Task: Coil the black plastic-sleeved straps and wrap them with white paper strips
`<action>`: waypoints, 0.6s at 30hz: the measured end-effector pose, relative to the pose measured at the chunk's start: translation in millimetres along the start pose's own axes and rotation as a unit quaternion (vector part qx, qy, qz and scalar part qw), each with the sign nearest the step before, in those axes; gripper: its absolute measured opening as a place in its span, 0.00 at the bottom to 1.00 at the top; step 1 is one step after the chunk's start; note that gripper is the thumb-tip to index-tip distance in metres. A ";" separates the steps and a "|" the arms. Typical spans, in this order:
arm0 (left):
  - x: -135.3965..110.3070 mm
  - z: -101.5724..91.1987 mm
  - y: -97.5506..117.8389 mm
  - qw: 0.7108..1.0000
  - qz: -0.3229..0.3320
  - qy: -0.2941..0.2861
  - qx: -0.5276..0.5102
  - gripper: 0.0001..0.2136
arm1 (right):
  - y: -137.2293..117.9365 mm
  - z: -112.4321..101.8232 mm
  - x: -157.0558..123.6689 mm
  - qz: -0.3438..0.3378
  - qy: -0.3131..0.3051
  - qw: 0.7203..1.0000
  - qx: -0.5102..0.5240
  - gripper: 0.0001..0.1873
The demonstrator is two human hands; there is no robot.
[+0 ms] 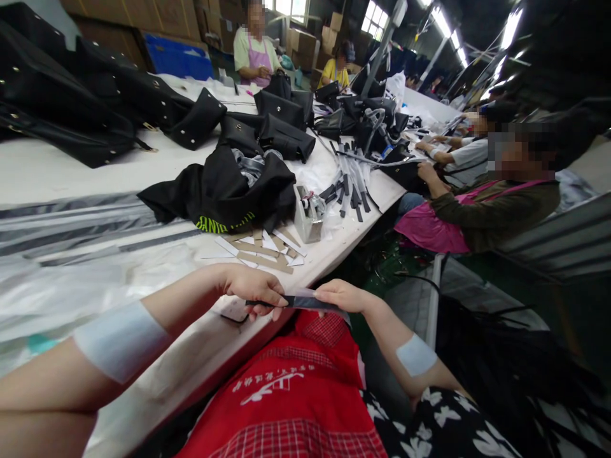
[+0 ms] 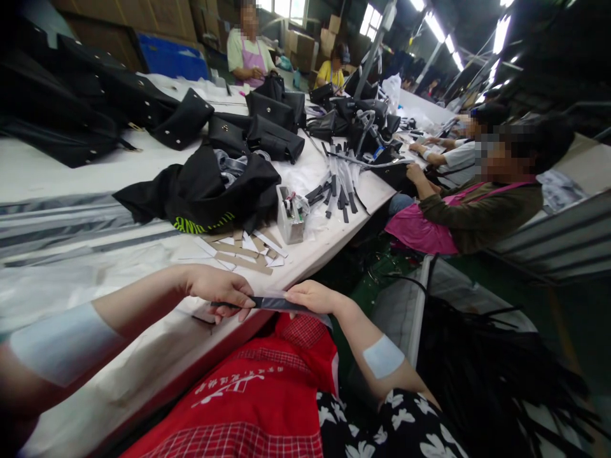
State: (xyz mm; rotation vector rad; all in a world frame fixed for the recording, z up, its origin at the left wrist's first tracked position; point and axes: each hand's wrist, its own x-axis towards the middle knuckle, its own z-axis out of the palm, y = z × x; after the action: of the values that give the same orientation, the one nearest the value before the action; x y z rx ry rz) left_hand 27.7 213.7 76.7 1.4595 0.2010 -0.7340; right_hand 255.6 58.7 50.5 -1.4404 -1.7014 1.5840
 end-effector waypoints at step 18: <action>42.0 14.4 59.4 0.755 0.364 0.220 -0.499 0.11 | -11.7 32.7 39.3 -0.066 0.097 0.986 0.121 0.30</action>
State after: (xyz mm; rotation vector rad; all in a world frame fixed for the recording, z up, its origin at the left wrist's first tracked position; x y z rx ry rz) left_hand 89.0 182.9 104.8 0.5223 0.2943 0.3852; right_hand 208.6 78.7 38.8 -1.2879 -1.4101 1.4702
